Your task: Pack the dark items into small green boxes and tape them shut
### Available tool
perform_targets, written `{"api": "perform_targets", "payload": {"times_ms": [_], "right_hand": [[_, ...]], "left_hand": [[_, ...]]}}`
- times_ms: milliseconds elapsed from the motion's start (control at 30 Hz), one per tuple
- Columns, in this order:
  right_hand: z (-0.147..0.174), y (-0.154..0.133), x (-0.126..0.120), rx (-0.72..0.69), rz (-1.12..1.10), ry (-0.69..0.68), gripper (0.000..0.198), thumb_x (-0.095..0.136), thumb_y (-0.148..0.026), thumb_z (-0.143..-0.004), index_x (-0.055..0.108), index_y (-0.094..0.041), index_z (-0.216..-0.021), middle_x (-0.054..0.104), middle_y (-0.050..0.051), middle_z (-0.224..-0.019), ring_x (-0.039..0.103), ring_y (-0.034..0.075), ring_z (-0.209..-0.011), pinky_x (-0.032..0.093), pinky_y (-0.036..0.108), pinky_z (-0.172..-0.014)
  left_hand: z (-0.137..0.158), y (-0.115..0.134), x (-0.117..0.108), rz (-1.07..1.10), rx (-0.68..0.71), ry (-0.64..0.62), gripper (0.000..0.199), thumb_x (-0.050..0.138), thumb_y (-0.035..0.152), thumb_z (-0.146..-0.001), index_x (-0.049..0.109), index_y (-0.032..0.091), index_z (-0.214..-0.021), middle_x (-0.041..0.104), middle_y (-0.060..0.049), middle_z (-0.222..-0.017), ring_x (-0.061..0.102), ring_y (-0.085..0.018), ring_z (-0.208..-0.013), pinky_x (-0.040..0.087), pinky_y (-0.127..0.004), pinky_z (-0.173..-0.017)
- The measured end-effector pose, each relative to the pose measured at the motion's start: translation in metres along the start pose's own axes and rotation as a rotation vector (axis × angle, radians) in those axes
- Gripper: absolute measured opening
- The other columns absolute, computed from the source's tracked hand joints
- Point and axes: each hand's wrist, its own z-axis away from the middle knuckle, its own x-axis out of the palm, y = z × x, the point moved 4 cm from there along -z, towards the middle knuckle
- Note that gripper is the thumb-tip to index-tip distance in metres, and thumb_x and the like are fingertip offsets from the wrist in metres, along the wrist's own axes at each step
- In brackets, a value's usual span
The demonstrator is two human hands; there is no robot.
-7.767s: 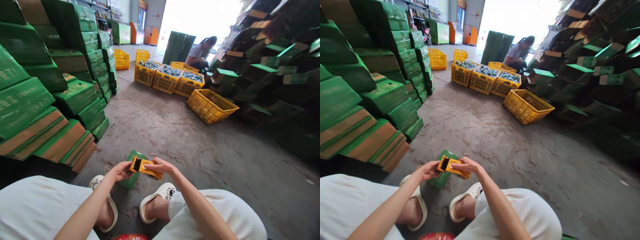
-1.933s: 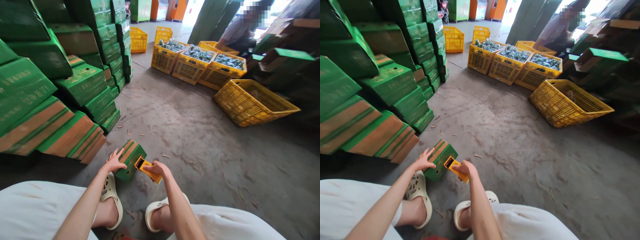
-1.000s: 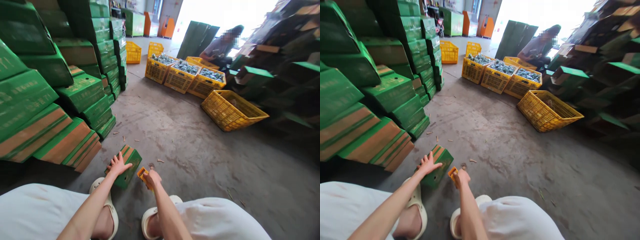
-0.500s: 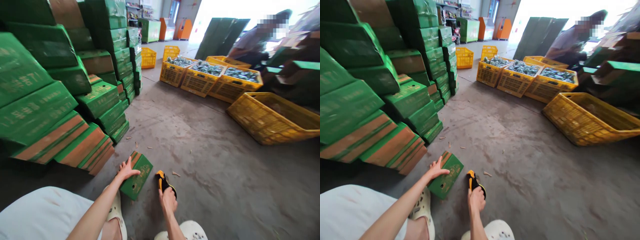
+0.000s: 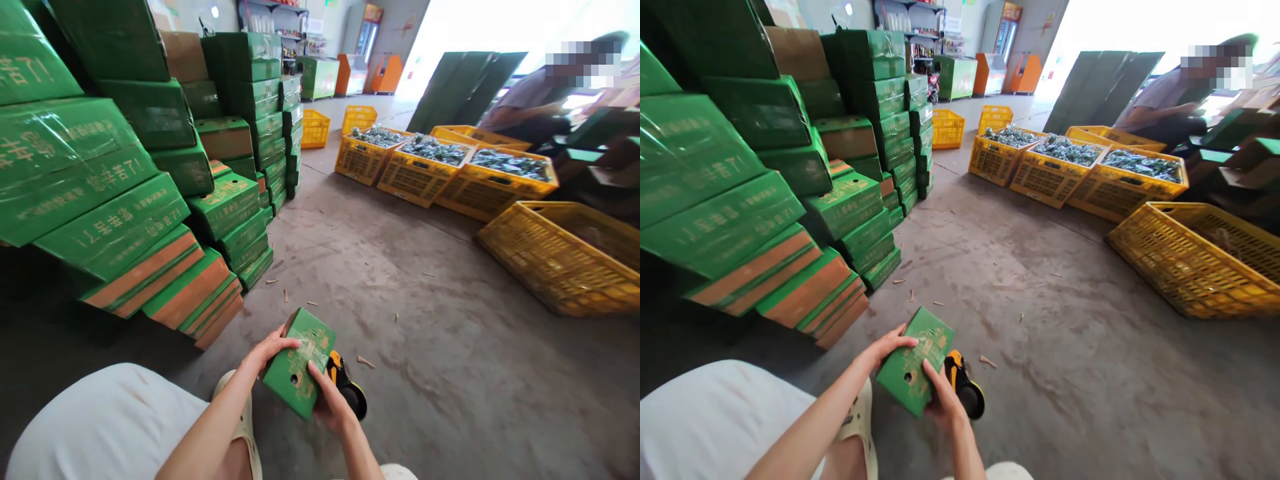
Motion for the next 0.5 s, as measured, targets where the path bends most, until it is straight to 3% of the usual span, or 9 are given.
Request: {"api": "perform_targets", "payload": {"times_ms": [167, 300, 400, 500], "right_hand": [[-0.015, -0.010, 0.019, 0.017, 0.098, -0.020, 0.092, 0.071, -0.071, -0.078, 0.027, -0.042, -0.154, 0.058, 0.011, -0.148, 0.070, 0.032, -0.113, 0.061, 0.046, -0.080], [-0.060, -0.041, 0.056, -0.096, 0.267, 0.079, 0.090, 0.062, -0.070, -0.085, 0.021, -0.037, -0.158, 0.060, 0.013, -0.145, 0.071, 0.029, -0.109, 0.061, 0.039, -0.072], [-0.095, -0.083, 0.087, -0.218, 0.392, 0.187, 0.085, 0.057, -0.055, -0.094, 0.013, -0.033, -0.163, 0.054, 0.011, -0.152, 0.065, 0.025, -0.122, 0.060, 0.034, -0.082], [-0.108, -0.129, 0.108, -0.388, 0.682, 0.200, 0.074, 0.053, -0.040, -0.096, 0.025, -0.022, -0.163, 0.054, 0.011, -0.152, 0.054, 0.023, -0.134, 0.053, 0.036, -0.101]], "left_hand": [[-0.006, 0.021, -0.031, -0.584, -0.033, 0.282, 0.060, 0.067, 0.041, -0.083, 0.063, 0.017, -0.137, 0.072, -0.012, -0.133, 0.066, -0.030, -0.125, 0.049, -0.035, -0.107], [-0.011, 0.029, -0.052, -0.694, -0.076, 0.455, 0.073, 0.057, 0.031, -0.090, 0.039, 0.008, -0.157, 0.046, -0.023, -0.159, 0.040, -0.034, -0.150, 0.031, -0.046, -0.123], [-0.012, 0.034, -0.053, -0.791, -0.059, 0.568, 0.072, 0.050, 0.031, -0.097, 0.028, 0.014, -0.163, 0.032, -0.020, -0.168, 0.030, -0.035, -0.156, 0.024, -0.062, -0.124], [-0.011, 0.031, -0.037, -0.838, -0.054, 0.536, 0.062, 0.049, 0.031, -0.099, 0.040, 0.022, -0.159, 0.038, -0.015, -0.166, 0.035, -0.033, -0.153, 0.028, -0.063, -0.122]]}}
